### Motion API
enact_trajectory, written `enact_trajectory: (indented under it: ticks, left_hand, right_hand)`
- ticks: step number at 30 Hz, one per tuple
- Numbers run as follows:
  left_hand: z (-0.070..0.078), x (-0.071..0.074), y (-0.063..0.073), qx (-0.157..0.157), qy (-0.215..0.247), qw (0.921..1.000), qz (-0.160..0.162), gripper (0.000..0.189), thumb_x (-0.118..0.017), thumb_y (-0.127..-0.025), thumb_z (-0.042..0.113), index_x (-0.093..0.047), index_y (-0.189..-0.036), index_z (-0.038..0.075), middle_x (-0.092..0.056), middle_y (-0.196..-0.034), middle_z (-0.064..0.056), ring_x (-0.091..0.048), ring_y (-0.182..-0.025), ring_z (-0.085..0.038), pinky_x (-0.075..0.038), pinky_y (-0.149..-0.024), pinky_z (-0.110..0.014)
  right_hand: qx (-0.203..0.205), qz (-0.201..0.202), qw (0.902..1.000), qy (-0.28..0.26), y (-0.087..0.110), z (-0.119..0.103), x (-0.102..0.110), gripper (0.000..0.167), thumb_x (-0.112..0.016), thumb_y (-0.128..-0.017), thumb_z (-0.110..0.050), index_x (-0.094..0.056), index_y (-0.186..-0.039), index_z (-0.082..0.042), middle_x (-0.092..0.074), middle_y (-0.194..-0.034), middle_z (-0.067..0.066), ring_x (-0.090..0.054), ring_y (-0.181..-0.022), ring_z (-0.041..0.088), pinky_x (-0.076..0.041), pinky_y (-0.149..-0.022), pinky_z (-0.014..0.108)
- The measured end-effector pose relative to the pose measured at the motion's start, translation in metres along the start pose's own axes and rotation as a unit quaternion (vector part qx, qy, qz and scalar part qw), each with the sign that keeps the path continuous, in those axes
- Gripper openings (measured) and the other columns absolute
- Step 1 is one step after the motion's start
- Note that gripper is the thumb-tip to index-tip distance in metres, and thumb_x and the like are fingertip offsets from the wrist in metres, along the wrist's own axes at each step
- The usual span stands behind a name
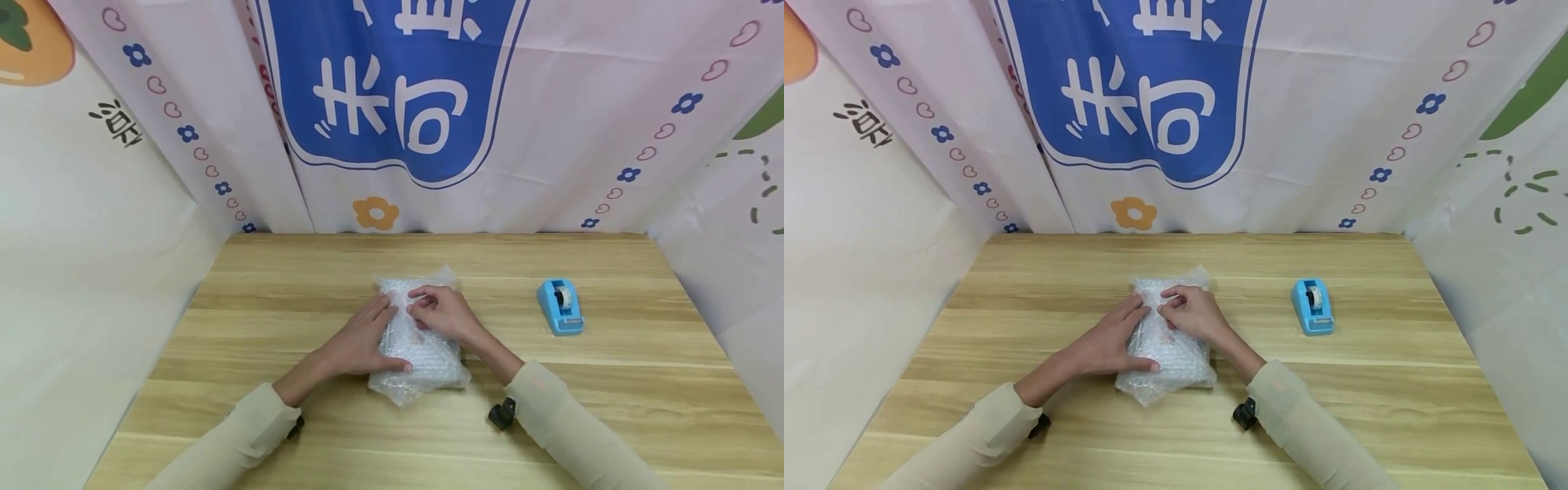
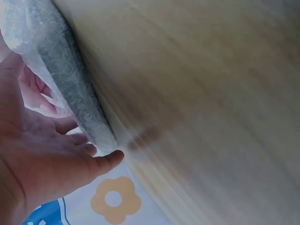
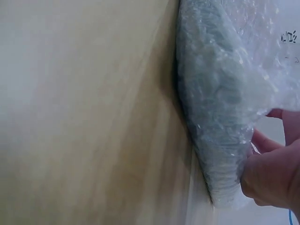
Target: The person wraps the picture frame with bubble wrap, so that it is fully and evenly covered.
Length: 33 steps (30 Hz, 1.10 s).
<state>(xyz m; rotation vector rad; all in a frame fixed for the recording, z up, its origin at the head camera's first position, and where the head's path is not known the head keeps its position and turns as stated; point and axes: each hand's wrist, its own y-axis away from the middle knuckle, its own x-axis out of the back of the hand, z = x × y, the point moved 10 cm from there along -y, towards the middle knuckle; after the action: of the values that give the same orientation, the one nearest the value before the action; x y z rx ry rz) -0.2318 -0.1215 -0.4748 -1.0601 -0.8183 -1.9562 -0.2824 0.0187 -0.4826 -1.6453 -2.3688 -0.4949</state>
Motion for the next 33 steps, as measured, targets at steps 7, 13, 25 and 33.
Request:
enact_trajectory:
  ticks: [7, 13, 25, 33]
  left_hand:
    - [-0.005, 0.001, 0.008, 0.020, -0.007, 0.9997, 0.010, 0.113, -0.082, -0.084, 0.069, -0.038, -0.166, 0.005, -0.012, -0.180, -0.021, -0.015, -0.167, -0.043, -0.030, -0.128, -0.069]
    - [0.000, 0.016, 0.012, 0.014, -0.033, 0.9987, 0.035, 0.109, -0.086, -0.085, 0.061, -0.041, -0.163, 0.000, -0.022, -0.177, -0.024, -0.021, -0.165, -0.045, -0.031, -0.129, -0.065]
    - [0.009, 0.030, -0.001, -0.049, -0.075, 0.9952, 0.039, 0.064, -0.078, -0.099, 0.042, -0.062, -0.150, 0.007, -0.046, -0.168, -0.017, -0.033, -0.161, -0.044, -0.034, -0.125, -0.070]
    - [0.003, 0.028, -0.007, -0.048, -0.077, 0.9955, 0.026, 0.056, -0.074, -0.102, 0.040, -0.066, -0.147, 0.009, -0.049, -0.166, -0.017, -0.036, -0.160, -0.045, -0.034, -0.121, -0.075]
  right_hand:
    - [-0.006, -0.007, 0.9998, 0.017, 0.000, 0.001, -0.003, 0.036, -0.072, -0.098, -0.015, -0.074, -0.133, -0.009, -0.081, -0.103, 0.006, -0.075, -0.078, 0.012, -0.060, -0.070, 0.025]
    - [0.018, -0.011, 0.9990, 0.039, -0.001, 0.000, -0.005, 0.040, -0.072, -0.093, -0.007, -0.073, -0.133, -0.006, -0.081, -0.103, 0.006, -0.076, -0.083, 0.012, -0.060, -0.073, 0.025]
    - [0.041, -0.008, 0.9977, 0.053, 0.000, -0.004, -0.006, 0.047, -0.084, -0.087, -0.006, -0.072, -0.132, -0.001, -0.081, -0.105, 0.011, -0.078, -0.092, 0.019, -0.065, -0.087, 0.034]
    - [0.037, 0.001, 0.9969, 0.069, -0.001, -0.007, -0.005, 0.047, -0.086, -0.087, -0.008, -0.073, -0.131, -0.005, -0.080, -0.103, 0.007, -0.078, -0.090, 0.016, -0.065, -0.087, 0.033]
